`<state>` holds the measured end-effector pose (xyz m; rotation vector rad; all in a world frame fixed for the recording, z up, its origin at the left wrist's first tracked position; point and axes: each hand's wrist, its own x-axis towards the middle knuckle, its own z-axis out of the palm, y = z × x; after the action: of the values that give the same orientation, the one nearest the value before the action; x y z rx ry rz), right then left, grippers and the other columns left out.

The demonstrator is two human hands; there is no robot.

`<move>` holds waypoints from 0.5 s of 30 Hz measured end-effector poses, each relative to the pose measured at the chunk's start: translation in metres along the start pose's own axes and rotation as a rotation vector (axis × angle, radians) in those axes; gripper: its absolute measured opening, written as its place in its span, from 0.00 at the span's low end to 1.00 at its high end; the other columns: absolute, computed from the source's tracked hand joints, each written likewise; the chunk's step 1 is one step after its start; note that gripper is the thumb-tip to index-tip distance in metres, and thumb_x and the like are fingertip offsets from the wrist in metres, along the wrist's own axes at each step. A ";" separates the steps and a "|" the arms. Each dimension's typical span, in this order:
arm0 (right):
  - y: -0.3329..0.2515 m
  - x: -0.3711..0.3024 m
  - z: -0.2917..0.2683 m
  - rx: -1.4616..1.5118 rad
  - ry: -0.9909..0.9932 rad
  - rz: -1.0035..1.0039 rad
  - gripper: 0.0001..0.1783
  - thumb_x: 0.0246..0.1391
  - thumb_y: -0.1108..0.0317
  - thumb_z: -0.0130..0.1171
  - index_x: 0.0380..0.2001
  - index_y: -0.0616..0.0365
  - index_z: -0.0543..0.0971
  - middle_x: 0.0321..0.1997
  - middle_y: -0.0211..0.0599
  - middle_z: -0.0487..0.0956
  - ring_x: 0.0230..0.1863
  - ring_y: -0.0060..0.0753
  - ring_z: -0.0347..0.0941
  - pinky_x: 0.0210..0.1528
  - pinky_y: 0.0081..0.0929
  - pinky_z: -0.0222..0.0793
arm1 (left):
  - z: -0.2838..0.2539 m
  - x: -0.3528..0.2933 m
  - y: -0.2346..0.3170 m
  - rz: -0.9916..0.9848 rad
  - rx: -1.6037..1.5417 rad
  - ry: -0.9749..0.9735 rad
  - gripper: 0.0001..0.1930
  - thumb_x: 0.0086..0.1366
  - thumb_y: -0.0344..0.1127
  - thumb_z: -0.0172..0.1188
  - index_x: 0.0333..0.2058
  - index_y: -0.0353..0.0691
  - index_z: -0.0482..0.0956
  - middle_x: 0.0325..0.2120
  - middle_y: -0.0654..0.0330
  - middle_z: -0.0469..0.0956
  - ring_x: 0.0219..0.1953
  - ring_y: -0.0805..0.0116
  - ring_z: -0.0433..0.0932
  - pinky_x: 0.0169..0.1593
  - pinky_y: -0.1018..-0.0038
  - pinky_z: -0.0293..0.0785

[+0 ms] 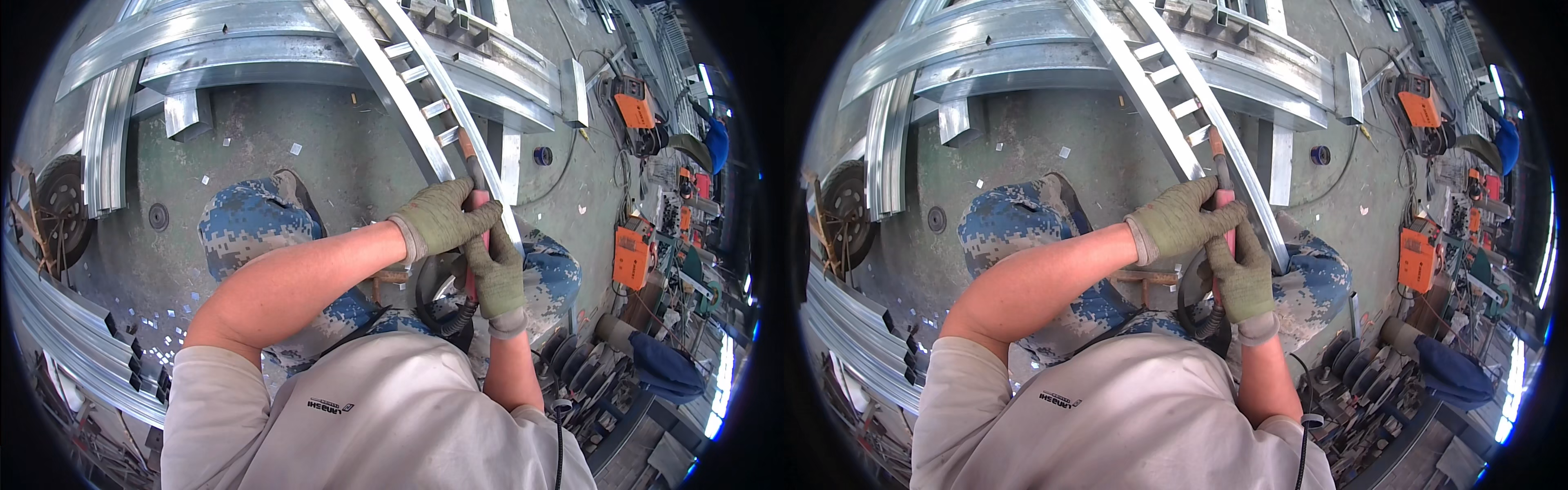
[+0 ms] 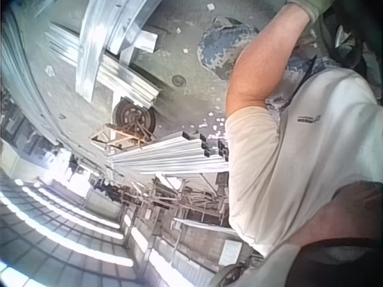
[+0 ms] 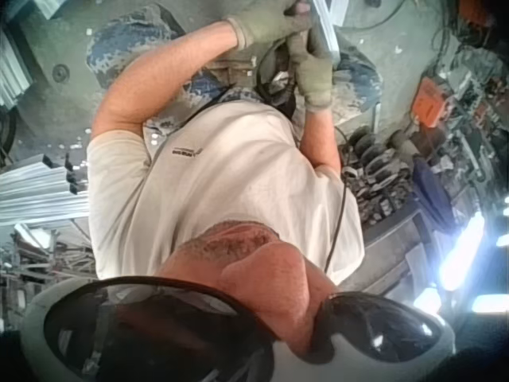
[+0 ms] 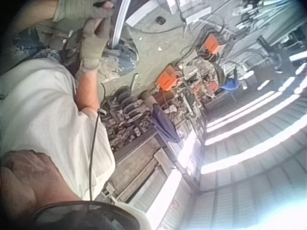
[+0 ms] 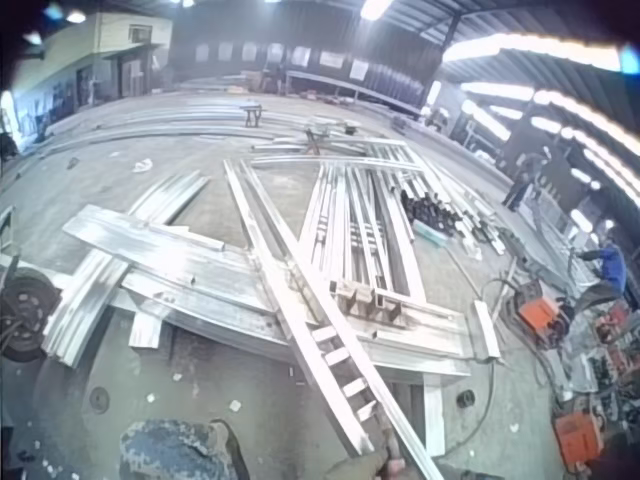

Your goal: The person kneels on the workshop floor and uses a welding torch to join metal frame components. They reposition the frame and continue welding different sections, producing sparks throughout the process.

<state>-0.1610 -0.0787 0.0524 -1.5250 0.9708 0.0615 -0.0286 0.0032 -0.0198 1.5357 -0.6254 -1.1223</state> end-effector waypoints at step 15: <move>0.000 0.001 0.001 -0.023 0.000 0.015 0.24 0.72 0.64 0.60 0.67 0.56 0.73 0.32 0.29 0.80 0.24 0.20 0.76 0.23 0.21 0.69 | -0.001 0.003 -0.002 -0.006 0.043 -0.002 0.28 0.71 0.58 0.64 0.49 0.33 0.81 0.41 0.46 0.85 0.43 0.58 0.85 0.50 0.64 0.79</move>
<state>-0.1601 -0.0785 0.0517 -1.5389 0.9853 0.0838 -0.0271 0.0020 -0.0224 1.5741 -0.6509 -1.1212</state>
